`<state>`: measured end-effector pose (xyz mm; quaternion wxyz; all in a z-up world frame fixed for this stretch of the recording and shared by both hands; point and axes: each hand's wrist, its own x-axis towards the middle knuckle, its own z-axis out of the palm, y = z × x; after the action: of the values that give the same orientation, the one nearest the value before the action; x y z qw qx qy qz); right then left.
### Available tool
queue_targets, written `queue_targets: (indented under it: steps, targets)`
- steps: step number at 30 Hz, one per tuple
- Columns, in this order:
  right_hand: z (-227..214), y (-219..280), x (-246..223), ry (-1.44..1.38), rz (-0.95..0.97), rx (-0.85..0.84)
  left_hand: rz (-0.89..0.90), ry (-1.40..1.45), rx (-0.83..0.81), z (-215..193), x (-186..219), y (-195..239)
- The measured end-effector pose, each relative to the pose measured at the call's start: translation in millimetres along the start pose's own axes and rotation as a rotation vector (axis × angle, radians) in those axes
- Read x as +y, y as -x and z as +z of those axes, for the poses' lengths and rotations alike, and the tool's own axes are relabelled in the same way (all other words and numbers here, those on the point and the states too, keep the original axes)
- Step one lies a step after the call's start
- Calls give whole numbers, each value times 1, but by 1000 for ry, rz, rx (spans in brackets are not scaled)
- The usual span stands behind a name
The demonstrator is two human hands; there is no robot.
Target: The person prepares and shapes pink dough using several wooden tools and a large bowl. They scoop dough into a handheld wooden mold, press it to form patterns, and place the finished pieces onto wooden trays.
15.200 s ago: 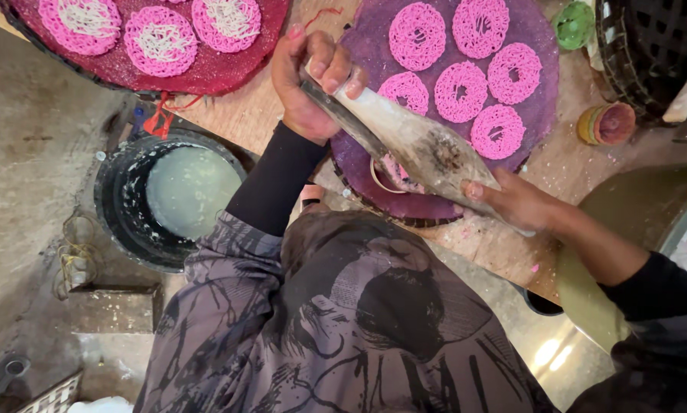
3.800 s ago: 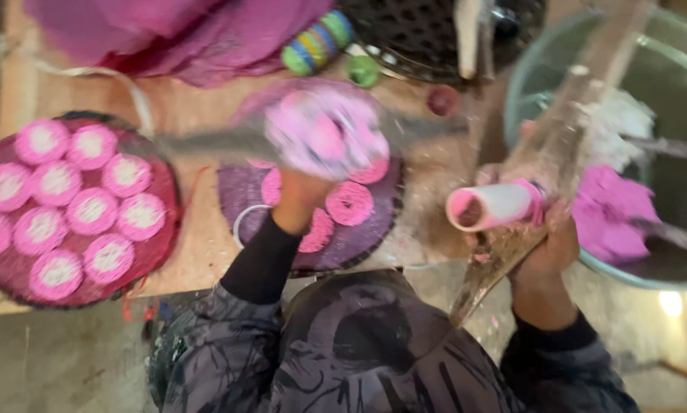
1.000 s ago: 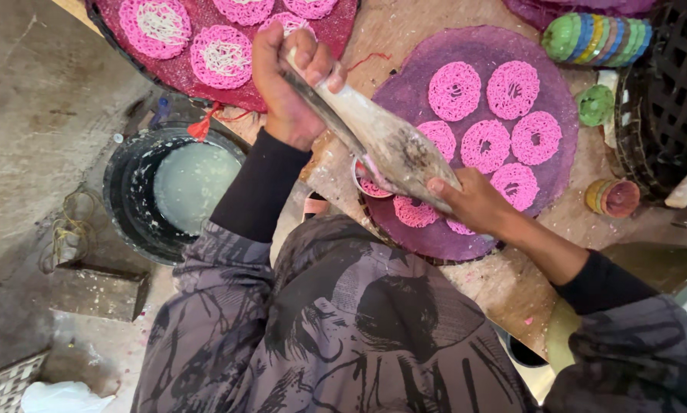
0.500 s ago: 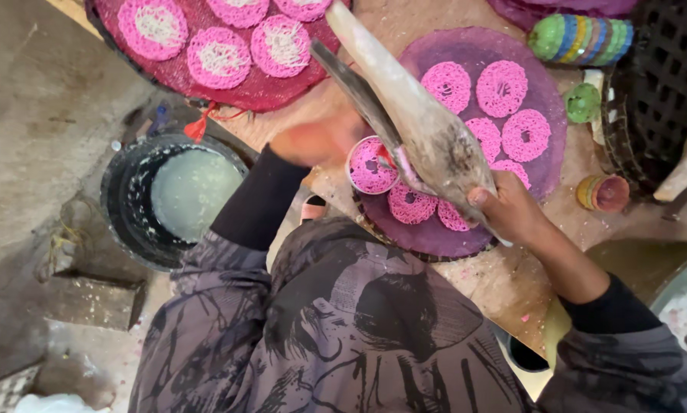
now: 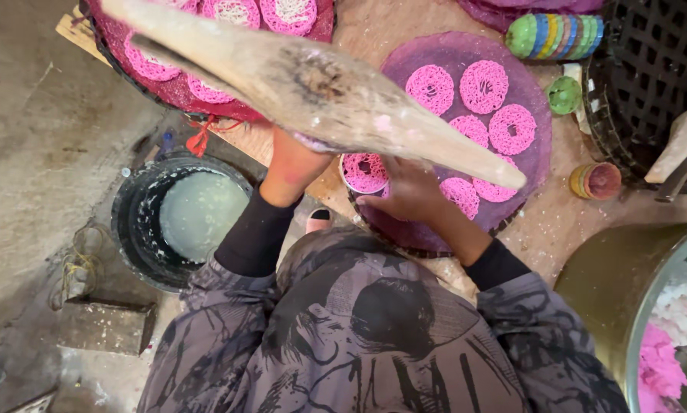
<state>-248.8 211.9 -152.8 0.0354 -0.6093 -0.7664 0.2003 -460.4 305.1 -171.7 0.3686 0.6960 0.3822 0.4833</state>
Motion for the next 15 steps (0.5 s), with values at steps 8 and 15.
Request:
queue_targets:
  steps: [8, 15]
  targets:
    - [-21, -27, 33, -57, -200, 141, -233, 366, 86, -7, 13, 10]
    - [-9, -69, 55, 42, -57, 364, -257, 477, 175, -13, 20, 10]
